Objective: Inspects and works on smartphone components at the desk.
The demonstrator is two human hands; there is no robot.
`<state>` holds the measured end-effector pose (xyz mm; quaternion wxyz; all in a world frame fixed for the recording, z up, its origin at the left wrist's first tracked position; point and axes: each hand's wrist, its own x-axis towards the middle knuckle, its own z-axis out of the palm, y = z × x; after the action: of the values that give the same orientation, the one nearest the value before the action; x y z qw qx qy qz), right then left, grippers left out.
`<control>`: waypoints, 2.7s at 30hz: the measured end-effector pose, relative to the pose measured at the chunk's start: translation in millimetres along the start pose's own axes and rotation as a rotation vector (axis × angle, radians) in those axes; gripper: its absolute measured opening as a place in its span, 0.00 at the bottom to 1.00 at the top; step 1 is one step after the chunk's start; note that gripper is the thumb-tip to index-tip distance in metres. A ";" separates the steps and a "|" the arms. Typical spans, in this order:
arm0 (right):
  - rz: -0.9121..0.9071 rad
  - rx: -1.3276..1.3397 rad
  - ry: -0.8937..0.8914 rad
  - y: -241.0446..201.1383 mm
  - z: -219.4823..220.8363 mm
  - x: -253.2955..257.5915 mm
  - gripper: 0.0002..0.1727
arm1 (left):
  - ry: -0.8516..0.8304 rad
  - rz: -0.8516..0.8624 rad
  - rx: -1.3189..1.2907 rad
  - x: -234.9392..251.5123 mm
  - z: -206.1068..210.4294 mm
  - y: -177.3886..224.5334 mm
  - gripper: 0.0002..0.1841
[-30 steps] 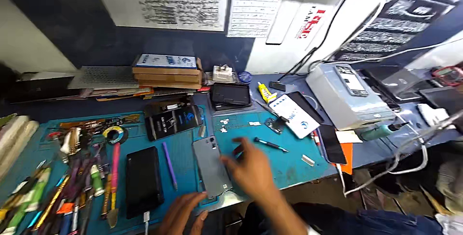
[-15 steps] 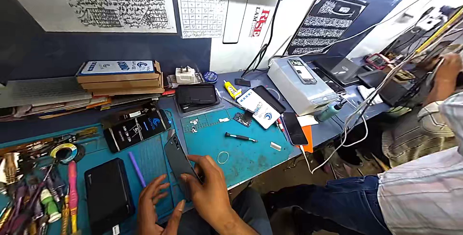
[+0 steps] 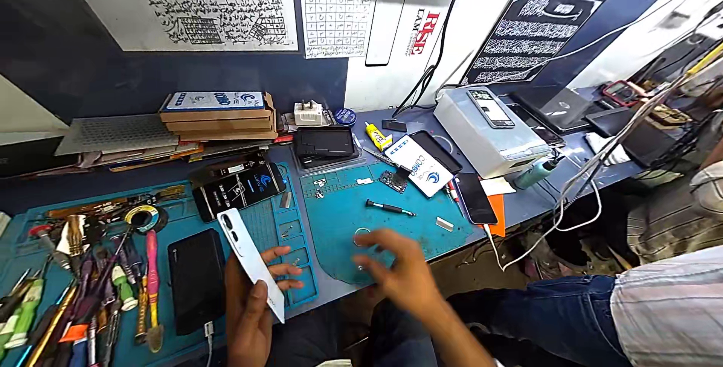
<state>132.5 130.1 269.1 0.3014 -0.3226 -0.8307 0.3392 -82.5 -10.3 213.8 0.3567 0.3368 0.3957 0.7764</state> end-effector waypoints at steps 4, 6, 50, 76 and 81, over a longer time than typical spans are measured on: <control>0.082 -0.522 0.204 66.3 -29.9 31.2 0.18 | -0.059 0.083 0.084 6.1 -11.9 -9.3 0.43; 0.101 -0.624 0.132 80.6 -35.0 40.5 0.18 | -0.067 0.076 0.057 4.8 -12.9 -12.0 0.44; 0.447 -0.435 0.122 68.0 -33.0 103.1 0.15 | -0.203 0.135 0.065 1.8 -21.3 -10.1 0.40; 0.288 -0.202 -0.092 64.4 8.2 93.4 0.21 | -0.111 0.158 0.138 -3.7 -15.6 -15.0 0.45; 0.410 0.021 -0.022 58.8 -3.0 95.5 0.04 | -0.152 0.167 0.134 -0.4 -14.5 -12.8 0.45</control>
<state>95.9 235.0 253.3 0.2202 -0.4779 -0.7474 0.4057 -90.3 -10.5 196.1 0.2966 0.4495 0.3893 0.7473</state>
